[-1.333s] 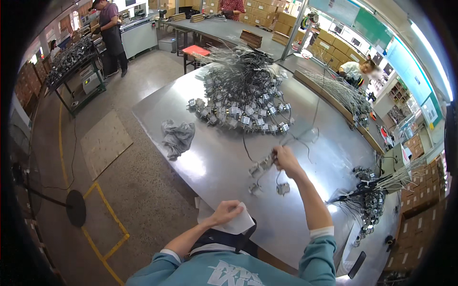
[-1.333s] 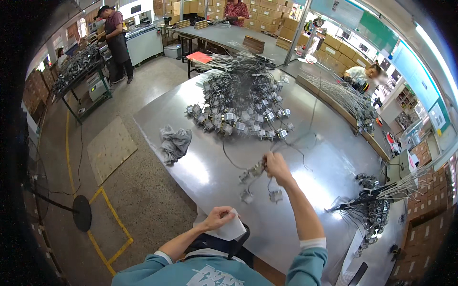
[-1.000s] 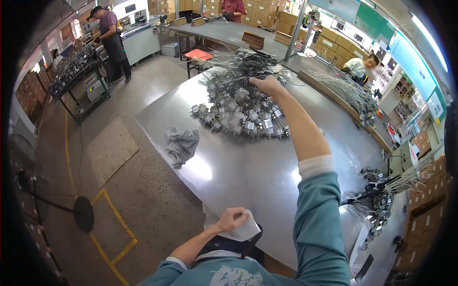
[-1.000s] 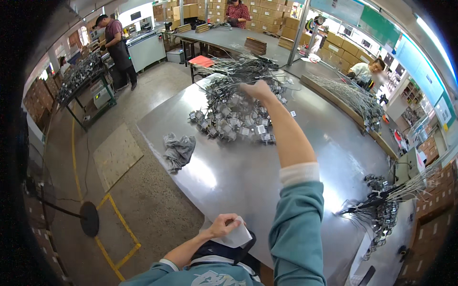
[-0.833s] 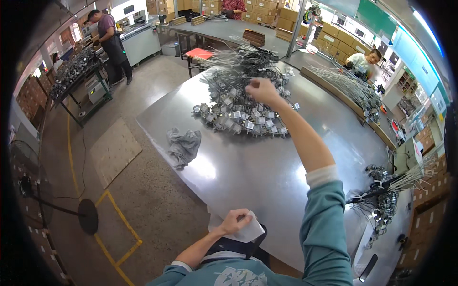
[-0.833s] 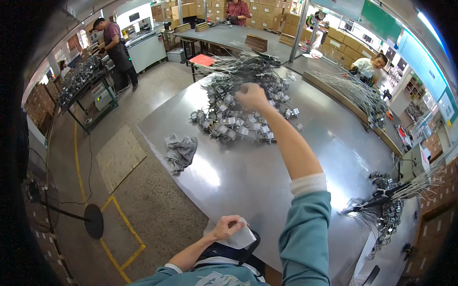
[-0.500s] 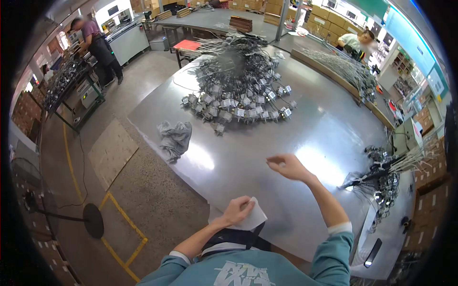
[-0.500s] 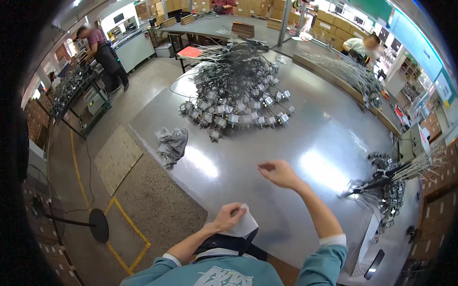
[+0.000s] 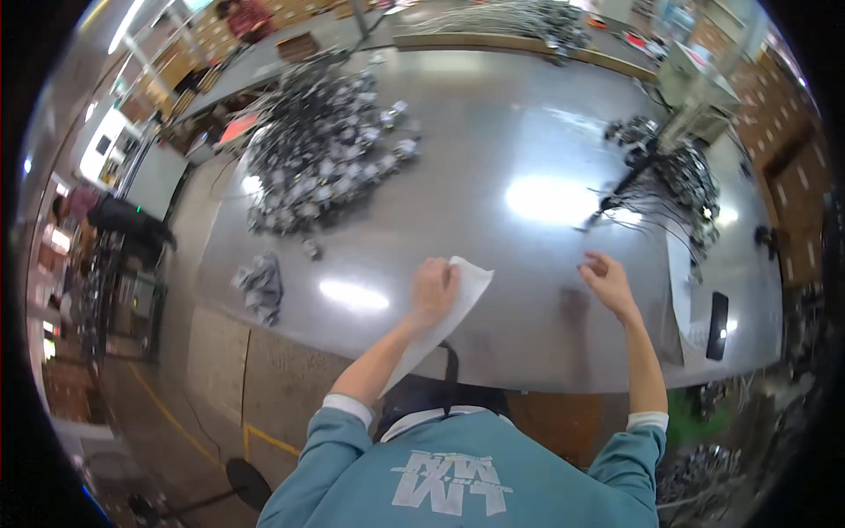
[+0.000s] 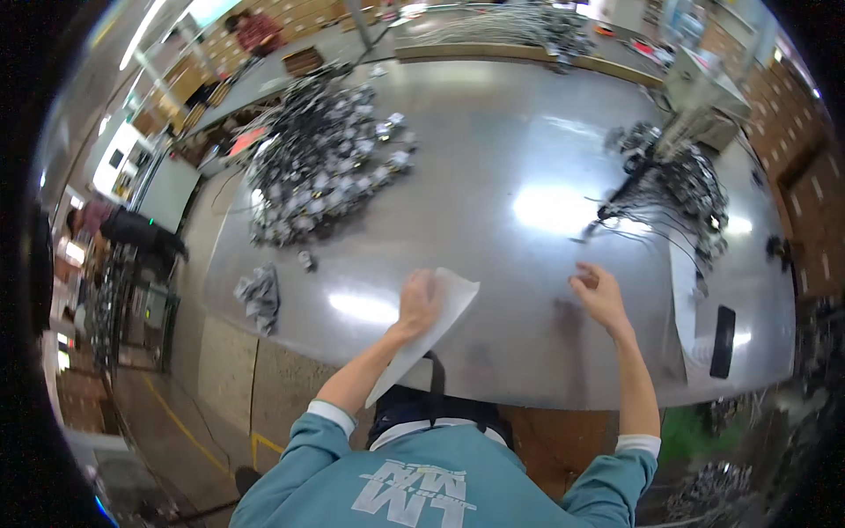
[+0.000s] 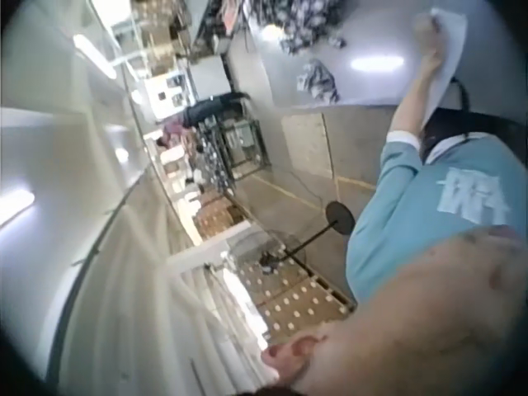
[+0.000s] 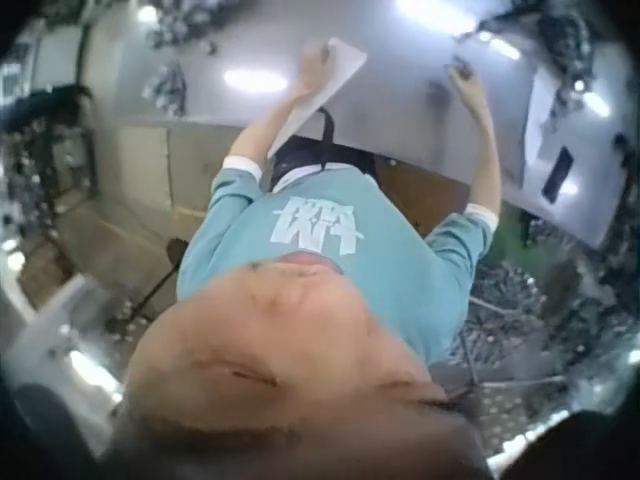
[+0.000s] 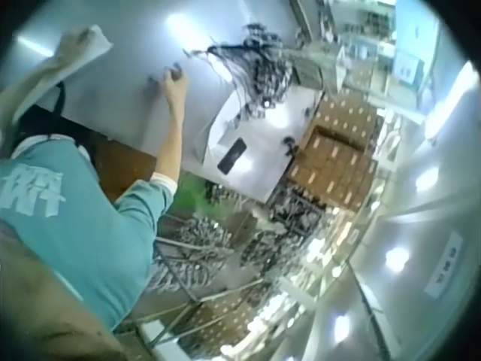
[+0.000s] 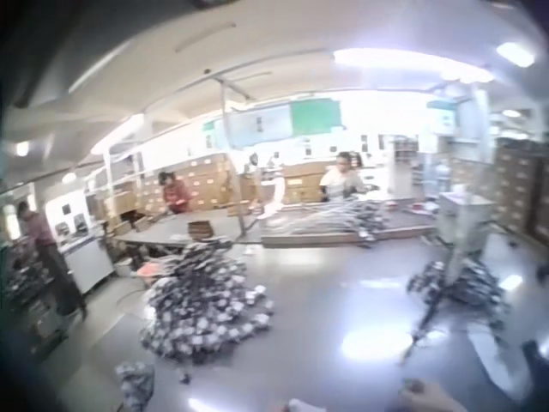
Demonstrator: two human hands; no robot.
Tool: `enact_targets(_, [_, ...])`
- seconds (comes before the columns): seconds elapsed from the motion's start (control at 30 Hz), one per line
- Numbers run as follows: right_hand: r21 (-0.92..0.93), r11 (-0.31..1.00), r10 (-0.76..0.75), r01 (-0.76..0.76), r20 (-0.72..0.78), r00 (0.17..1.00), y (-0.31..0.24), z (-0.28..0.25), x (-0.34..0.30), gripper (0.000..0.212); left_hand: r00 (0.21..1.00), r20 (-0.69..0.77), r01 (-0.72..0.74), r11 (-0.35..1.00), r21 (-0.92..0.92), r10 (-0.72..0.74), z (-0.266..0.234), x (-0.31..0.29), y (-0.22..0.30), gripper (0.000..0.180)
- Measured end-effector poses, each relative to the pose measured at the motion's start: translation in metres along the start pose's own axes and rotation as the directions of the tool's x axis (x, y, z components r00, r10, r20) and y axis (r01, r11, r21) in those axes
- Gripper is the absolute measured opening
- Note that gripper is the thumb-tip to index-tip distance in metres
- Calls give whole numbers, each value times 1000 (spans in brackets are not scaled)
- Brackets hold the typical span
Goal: Assembling and organizing multiple electrical wiring harnesses on a production table.
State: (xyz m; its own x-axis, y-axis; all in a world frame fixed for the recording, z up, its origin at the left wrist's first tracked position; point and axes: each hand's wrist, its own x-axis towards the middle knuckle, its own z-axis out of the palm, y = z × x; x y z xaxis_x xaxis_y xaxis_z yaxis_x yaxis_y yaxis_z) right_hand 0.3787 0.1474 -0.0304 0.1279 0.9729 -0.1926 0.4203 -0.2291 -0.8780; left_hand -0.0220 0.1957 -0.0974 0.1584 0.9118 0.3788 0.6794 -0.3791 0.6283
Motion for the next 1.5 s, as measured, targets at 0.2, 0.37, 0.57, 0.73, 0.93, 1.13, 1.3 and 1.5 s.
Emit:
enact_targets(0.2, [-5,998,-59,65,-504,862,37,-42,45,98,999,13,48,996,-74,-47,-13,-2,-3,29])
enact_targets(0.37, [88,996,13,30,-450,893,11,-27,116,127,999,10,31,999,-28,-30,-21,-6,-16,30])
enact_targets(0.57, [-94,980,-196,176,-616,763,42,23,201,93,996,63,69,997,-30,-67,-14,-7,-19,30])
enact_targets(0.73, [147,989,51,16,-442,896,5,-5,209,42,992,73,104,994,-28,-102,-18,-10,-15,30])
enact_targets(0.93, [-97,957,-278,275,-589,759,-170,-150,179,44,998,0,59,998,-36,-59,-3,-11,-24,30])
enact_targets(1.13, [705,510,-438,492,-280,854,-300,-153,83,19,996,30,85,996,-36,-84,-9,-6,-15,30])
enact_targets(1.3, [954,300,-643,-19,217,734,-343,-121,53,20,982,76,187,967,-173,-176,-8,-15,-20,33])
enact_targets(1.5, [541,798,-503,266,356,788,-379,-56,-25,38,928,179,371,856,-360,-327,-102,-123,-57,27])
